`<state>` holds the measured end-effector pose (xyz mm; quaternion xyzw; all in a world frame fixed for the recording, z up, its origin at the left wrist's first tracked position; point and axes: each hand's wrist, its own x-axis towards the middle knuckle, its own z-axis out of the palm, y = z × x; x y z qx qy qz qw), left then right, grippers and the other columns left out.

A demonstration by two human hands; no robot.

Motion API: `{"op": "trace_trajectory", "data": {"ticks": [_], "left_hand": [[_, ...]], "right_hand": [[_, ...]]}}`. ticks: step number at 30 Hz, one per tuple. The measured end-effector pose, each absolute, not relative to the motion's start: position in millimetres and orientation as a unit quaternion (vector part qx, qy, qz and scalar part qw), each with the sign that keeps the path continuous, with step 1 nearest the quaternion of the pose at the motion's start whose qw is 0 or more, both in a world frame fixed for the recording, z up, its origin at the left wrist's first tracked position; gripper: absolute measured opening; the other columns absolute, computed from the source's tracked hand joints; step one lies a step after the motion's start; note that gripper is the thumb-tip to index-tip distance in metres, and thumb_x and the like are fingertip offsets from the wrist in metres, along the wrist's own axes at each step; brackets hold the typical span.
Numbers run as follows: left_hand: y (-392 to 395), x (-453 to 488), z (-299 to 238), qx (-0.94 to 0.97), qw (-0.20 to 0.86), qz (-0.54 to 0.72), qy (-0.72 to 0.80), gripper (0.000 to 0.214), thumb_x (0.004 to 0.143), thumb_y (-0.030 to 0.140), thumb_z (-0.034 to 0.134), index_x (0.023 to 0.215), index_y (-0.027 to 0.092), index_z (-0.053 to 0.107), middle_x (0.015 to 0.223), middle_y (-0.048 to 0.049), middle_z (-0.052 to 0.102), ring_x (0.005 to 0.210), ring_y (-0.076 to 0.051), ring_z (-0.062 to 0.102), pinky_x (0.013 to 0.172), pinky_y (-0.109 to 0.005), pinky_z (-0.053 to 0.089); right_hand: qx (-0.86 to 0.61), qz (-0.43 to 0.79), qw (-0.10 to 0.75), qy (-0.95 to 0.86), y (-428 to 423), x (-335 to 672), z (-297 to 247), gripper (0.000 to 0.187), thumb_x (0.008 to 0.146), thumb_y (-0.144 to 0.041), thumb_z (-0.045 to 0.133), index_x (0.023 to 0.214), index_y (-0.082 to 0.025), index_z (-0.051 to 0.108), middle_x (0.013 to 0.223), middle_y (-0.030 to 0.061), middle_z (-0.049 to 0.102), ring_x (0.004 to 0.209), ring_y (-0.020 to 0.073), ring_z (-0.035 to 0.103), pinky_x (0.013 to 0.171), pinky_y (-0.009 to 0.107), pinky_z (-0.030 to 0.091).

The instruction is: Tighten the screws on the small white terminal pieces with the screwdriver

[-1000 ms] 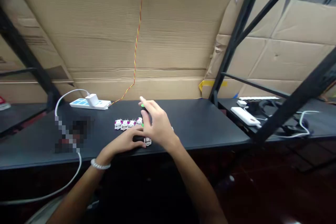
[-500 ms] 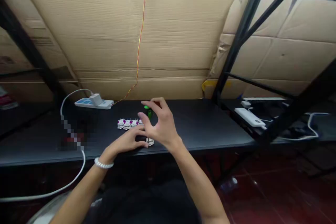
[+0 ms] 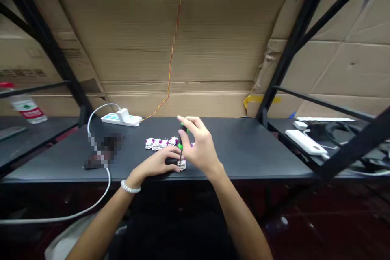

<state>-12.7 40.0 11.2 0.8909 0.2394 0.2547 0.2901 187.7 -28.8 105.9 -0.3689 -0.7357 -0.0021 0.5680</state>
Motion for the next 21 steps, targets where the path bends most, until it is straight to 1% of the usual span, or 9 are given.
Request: {"op": "trace_trajectory", "data": {"ticks": [2, 3, 7, 8, 12, 14, 18, 19, 21], "left_hand": [[40.5, -12.8, 11.1, 0.890, 0.292, 0.256, 0.238, 0.026, 0.084, 0.030, 0.089, 0.108, 0.024, 0.082, 0.126, -0.0080, 0.072, 0.119, -0.026, 0.067, 0.111, -0.041, 0.050], [40.8, -12.9, 10.8, 0.890, 0.293, 0.256, 0.235, 0.025, 0.084, 0.030, 0.089, 0.107, 0.023, 0.083, 0.125, -0.0080, 0.072, 0.119, -0.026, 0.067, 0.110, -0.041, 0.050], [42.1, -13.6, 8.8, 0.891, 0.293, 0.253, 0.236, 0.021, 0.084, 0.032, 0.089, 0.102, 0.023, 0.083, 0.124, -0.0072, 0.073, 0.118, -0.026, 0.066, 0.111, -0.041, 0.050], [42.2, -13.8, 8.3, 0.891, 0.292, 0.253, 0.237, 0.021, 0.084, 0.032, 0.089, 0.102, 0.023, 0.083, 0.125, -0.0073, 0.072, 0.119, -0.026, 0.066, 0.112, -0.041, 0.050], [41.6, -14.1, 8.3, 0.891, 0.292, 0.251, 0.241, 0.022, 0.085, 0.033, 0.088, 0.105, 0.024, 0.082, 0.126, -0.0071, 0.071, 0.119, -0.026, 0.066, 0.111, -0.041, 0.050], [41.0, -13.7, 9.8, 0.890, 0.295, 0.251, 0.242, 0.022, 0.085, 0.033, 0.088, 0.105, 0.025, 0.083, 0.127, -0.0071, 0.071, 0.119, -0.027, 0.066, 0.112, -0.042, 0.049], [40.0, -12.9, 12.7, 0.893, 0.291, 0.247, 0.238, 0.023, 0.085, 0.030, 0.088, 0.107, 0.025, 0.083, 0.128, -0.0071, 0.072, 0.122, -0.028, 0.065, 0.114, -0.043, 0.048], [40.0, -12.8, 12.8, 0.894, 0.289, 0.247, 0.236, 0.023, 0.085, 0.029, 0.088, 0.106, 0.025, 0.083, 0.127, -0.0069, 0.072, 0.122, -0.028, 0.065, 0.113, -0.043, 0.048], [40.3, -12.9, 12.1, 0.894, 0.286, 0.250, 0.236, 0.022, 0.084, 0.028, 0.089, 0.105, 0.024, 0.083, 0.125, -0.0066, 0.072, 0.119, -0.026, 0.066, 0.112, -0.041, 0.049]], "right_hand": [[-0.358, 0.021, 0.547, -0.757, -28.6, 187.9, 106.1, 0.040, 0.105, -0.018, 0.046, 0.141, -0.026, 0.064, 0.128, 0.0117, 0.069, 0.121, 0.0245, 0.067, 0.106, 0.045, 0.056], [-0.356, 0.024, 0.543, -0.760, -28.5, 187.6, 105.8, 0.041, 0.105, -0.018, 0.046, 0.141, -0.025, 0.064, 0.129, 0.0121, 0.069, 0.122, 0.0246, 0.067, 0.107, 0.045, 0.056], [-0.365, -0.015, 0.589, -0.721, -26.9, 183.5, 101.5, 0.028, 0.095, -0.029, 0.072, 0.123, -0.025, 0.075, 0.114, 0.0092, 0.065, 0.102, 0.0232, 0.068, 0.091, 0.041, 0.061], [-0.361, -0.024, 0.601, -0.713, -26.3, 182.5, 100.2, 0.027, 0.094, -0.029, 0.074, 0.120, -0.025, 0.076, 0.112, 0.0084, 0.065, 0.100, 0.0227, 0.069, 0.089, 0.041, 0.061], [-0.322, 0.020, 0.598, -0.734, -26.0, 181.2, 98.5, 0.037, 0.104, -0.018, 0.052, 0.137, -0.026, 0.067, 0.127, 0.0104, 0.072, 0.119, 0.0231, 0.070, 0.105, 0.044, 0.058], [-0.309, 0.036, 0.595, -0.741, -27.1, 181.1, 99.7, 0.039, 0.104, -0.017, 0.049, 0.138, -0.024, 0.065, 0.130, 0.0116, 0.073, 0.121, 0.0237, 0.070, 0.106, 0.045, 0.057], [-0.326, 0.019, 0.616, -0.717, -27.6, 179.1, 99.4, 0.028, 0.093, -0.028, 0.074, 0.121, -0.024, 0.072, 0.109, 0.0075, 0.078, 0.100, 0.0232, 0.074, 0.087, 0.039, 0.062], [-0.330, 0.023, 0.621, -0.710, -27.2, 178.6, 98.1, 0.029, 0.092, -0.028, 0.077, 0.121, -0.024, 0.073, 0.108, 0.0066, 0.078, 0.097, 0.0227, 0.075, 0.086, 0.038, 0.063], [-0.333, 0.047, 0.626, -0.703, -26.2, 178.6, 94.7, 0.033, 0.096, -0.027, 0.072, 0.129, -0.025, 0.071, 0.115, 0.0073, 0.079, 0.100, 0.0224, 0.077, 0.090, 0.038, 0.063]]}}
